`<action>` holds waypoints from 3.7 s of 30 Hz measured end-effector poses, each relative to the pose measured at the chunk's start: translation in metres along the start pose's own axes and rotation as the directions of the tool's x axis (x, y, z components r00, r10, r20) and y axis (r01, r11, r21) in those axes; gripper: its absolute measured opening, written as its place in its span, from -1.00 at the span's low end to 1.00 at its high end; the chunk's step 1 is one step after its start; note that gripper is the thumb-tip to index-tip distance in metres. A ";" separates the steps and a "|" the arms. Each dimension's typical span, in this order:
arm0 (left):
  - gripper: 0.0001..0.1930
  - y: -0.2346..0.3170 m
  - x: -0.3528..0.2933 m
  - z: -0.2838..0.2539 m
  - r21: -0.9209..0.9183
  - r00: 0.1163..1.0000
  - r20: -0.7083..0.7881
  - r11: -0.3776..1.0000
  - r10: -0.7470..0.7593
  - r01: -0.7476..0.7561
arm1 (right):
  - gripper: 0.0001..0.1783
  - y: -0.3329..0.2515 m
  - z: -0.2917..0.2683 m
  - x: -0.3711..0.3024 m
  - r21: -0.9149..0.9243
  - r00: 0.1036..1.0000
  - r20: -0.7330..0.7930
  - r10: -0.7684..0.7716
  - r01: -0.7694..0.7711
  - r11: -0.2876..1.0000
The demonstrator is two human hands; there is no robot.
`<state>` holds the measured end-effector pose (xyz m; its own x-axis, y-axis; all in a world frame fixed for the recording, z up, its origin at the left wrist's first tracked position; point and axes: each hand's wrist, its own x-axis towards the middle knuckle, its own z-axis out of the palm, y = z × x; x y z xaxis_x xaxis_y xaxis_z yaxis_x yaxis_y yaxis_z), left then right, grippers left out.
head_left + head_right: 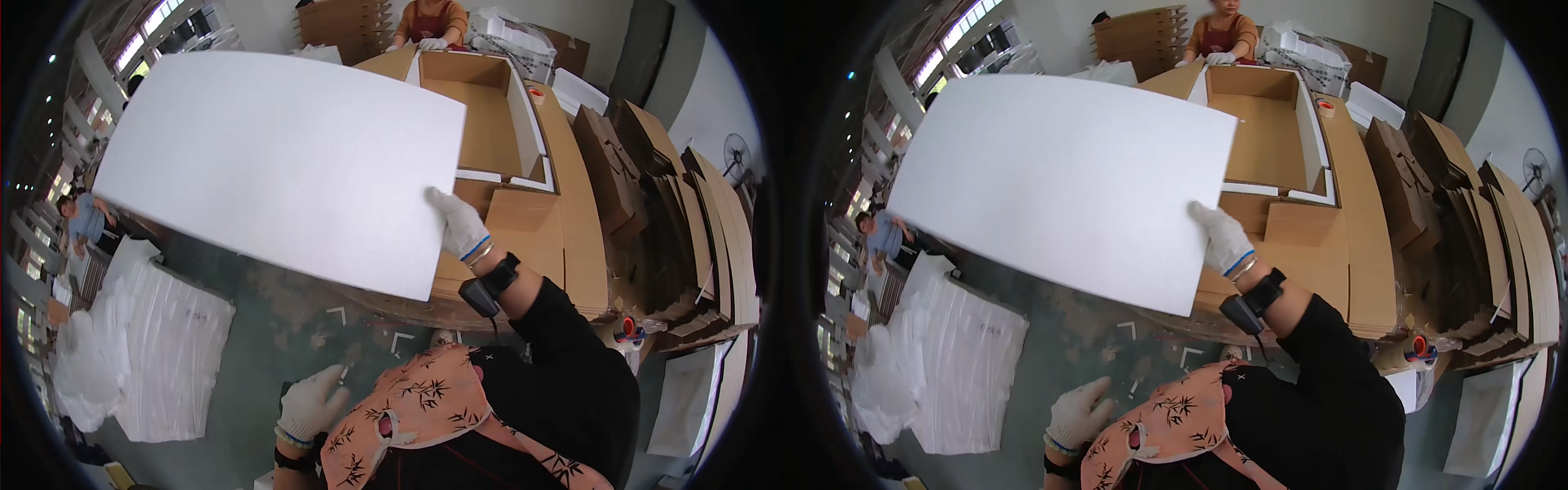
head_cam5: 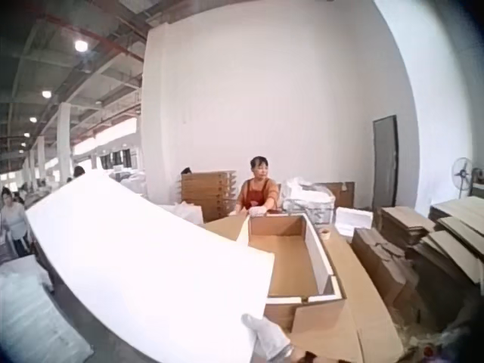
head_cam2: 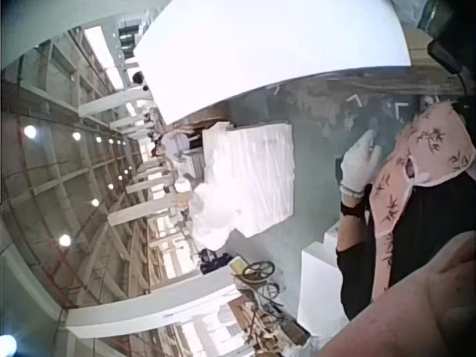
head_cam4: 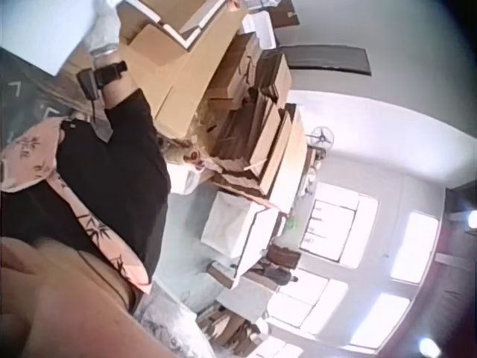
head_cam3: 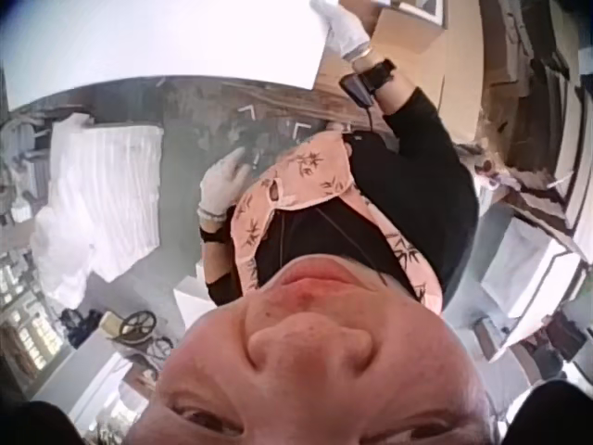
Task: The person assembles cardboard boxes and packs them with white foam inserts. They place foam pieces into the box, fold the cardboard flaps, and seal the box with tape. The process is repeated for multiple boxes in a warehouse setting.
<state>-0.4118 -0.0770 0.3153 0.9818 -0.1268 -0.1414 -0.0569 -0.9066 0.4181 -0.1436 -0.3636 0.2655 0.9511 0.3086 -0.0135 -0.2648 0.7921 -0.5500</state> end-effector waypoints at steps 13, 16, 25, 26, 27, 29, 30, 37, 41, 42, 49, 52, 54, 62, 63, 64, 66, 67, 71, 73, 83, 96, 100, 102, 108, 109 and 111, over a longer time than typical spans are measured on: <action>-0.55 0.102 0.311 -0.045 0.205 0.825 0.063 0.802 0.562 -0.561 | -0.59 -0.184 -0.016 -0.061 -0.784 0.472 0.085 -0.878 0.575 0.234; -0.51 0.111 0.371 -0.027 0.326 0.802 0.056 0.748 0.594 -0.577 | -0.41 -0.171 0.008 -0.051 -0.717 0.465 0.658 -0.593 0.145 -0.682; -0.60 0.078 0.415 -0.005 0.281 0.771 0.285 0.719 0.570 -0.636 | -0.55 -0.098 -0.016 0.012 -0.576 0.893 0.288 -0.347 -0.127 -0.807; -0.62 0.076 0.410 -0.003 0.282 0.790 0.322 0.743 0.522 -0.607 | -0.55 -0.095 -0.017 0.021 -0.522 0.926 0.242 -0.288 -0.126 -0.843; -0.64 0.077 0.403 -0.007 0.237 0.788 0.312 0.760 0.530 -0.605 | -0.57 -0.100 -0.018 0.033 -0.476 0.950 0.198 -0.243 -0.124 -0.871; -0.68 0.075 0.395 -0.013 0.138 0.776 0.249 0.772 0.580 -0.621 | -0.60 -0.114 -0.033 0.066 -0.498 0.993 0.079 -0.085 -0.034 -0.866; -0.65 0.080 0.392 -0.020 0.150 0.786 0.285 0.785 0.548 -0.601 | -0.60 -0.119 -0.037 0.079 -0.534 1.000 -0.016 0.020 0.008 -0.845; -0.55 0.064 0.341 -0.060 -0.022 0.794 0.096 0.799 0.600 -0.601 | 0.19 -0.098 -0.027 0.176 -0.438 0.557 -0.477 0.680 0.519 -0.734; -0.58 0.048 0.281 -0.119 -0.011 0.869 -0.024 0.869 0.495 -0.495 | -0.22 -0.021 -0.018 0.195 -0.398 0.487 -0.152 0.860 0.766 -0.504; -0.60 0.047 0.266 -0.131 0.017 0.878 -0.077 0.881 0.473 -0.474 | -0.40 0.007 -0.054 0.205 -0.268 0.479 -0.273 0.834 0.795 -0.544; -0.55 0.043 0.121 -0.174 -0.415 0.990 -0.064 0.899 0.123 -0.139 | -0.68 0.048 -0.111 0.228 -0.476 0.423 -0.303 0.854 0.709 -0.520; -0.66 0.046 0.117 -0.163 -0.441 0.949 -0.282 0.860 0.141 -0.258 | -0.72 0.011 -0.128 0.234 -0.597 0.427 -0.192 0.883 0.663 -0.451; -0.70 0.041 0.117 -0.157 -0.367 0.963 -0.270 0.924 0.008 -0.110 | -0.69 -0.071 -0.070 0.195 -0.567 0.279 -0.463 0.842 0.637 -0.522; -0.71 -0.033 0.100 -0.076 -0.553 0.860 -0.345 0.822 -0.376 0.137 | -0.62 -0.168 -0.258 0.098 -0.423 0.336 -0.732 0.593 0.458 -0.782; -0.69 -0.045 0.093 -0.065 -0.614 0.842 -0.295 0.765 -0.452 0.196 | -0.61 -0.172 -0.253 0.085 -0.392 0.404 -0.736 0.543 0.400 -0.829; -0.68 -0.056 0.089 -0.053 -0.590 0.830 -0.282 0.769 -0.482 0.246 | -0.61 -0.181 -0.252 0.071 -0.364 0.483 -0.733 0.480 0.317 -0.876; -0.65 -0.073 0.073 -0.035 -0.512 0.787 -0.259 0.770 -0.560 0.380 | -0.58 -0.188 -0.243 0.055 -0.365 0.656 -0.660 0.367 0.148 -0.919; -0.63 -0.090 0.066 -0.026 -0.425 0.773 -0.288 0.799 -0.565 0.425 | -0.57 -0.198 -0.231 0.046 -0.382 0.753 -0.599 0.273 0.032 -0.924; -0.55 -0.146 0.078 0.039 -0.151 0.745 -0.364 0.825 -0.559 0.545 | -0.50 -0.230 -0.180 -0.014 -0.565 0.953 -0.203 -0.226 -0.302 -0.768; -0.51 -0.150 0.094 0.049 -0.085 0.781 -0.329 0.840 -0.531 0.536 | -0.46 -0.232 -0.161 -0.056 -0.650 0.913 -0.009 -0.407 -0.315 -0.692; -0.45 -0.201 0.140 0.080 0.129 0.947 -0.001 0.939 -0.322 0.320 | -0.38 -0.141 -0.196 -0.268 -0.578 0.809 -0.172 -0.562 -0.545 -0.607; -0.44 -0.334 0.091 0.076 0.122 0.698 0.470 0.823 -0.540 0.555 | -0.58 0.015 -0.075 -0.115 -0.769 0.998 -0.055 -0.039 -0.068 -0.635; -0.46 -0.385 0.056 0.090 0.190 0.606 0.522 0.774 -0.600 0.603 | -0.59 0.070 -0.021 -0.016 -0.747 0.956 0.278 0.089 0.274 -0.605; -0.47 -0.405 0.043 0.091 0.182 0.576 0.529 0.746 -0.624 0.641 | -0.59 0.106 0.020 0.030 -0.720 0.894 0.426 0.141 0.429 -0.546; -0.47 -0.409 0.025 0.060 0.079 0.608 0.434 0.701 -0.664 0.709 | -0.28 0.231 0.065 0.073 -0.644 0.798 0.300 0.523 0.574 -0.506; -0.47 -0.407 0.025 0.055 0.050 0.613 0.424 0.693 -0.667 0.719 | -0.21 0.243 0.059 0.069 -0.589 0.807 0.266 0.528 0.569 -0.573; -0.46 -0.411 0.017 0.059 0.008 0.634 0.394 0.692 -0.666 0.722 | -0.06 0.263 0.048 0.057 -0.462 0.825 0.204 0.527 0.556 -0.691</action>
<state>-0.3825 0.2699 0.0878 0.5885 0.3643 -0.7218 0.6680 -0.7220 0.1802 -0.1669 -0.1128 0.1597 0.6123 0.7798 -0.1306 0.7854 -0.6189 -0.0130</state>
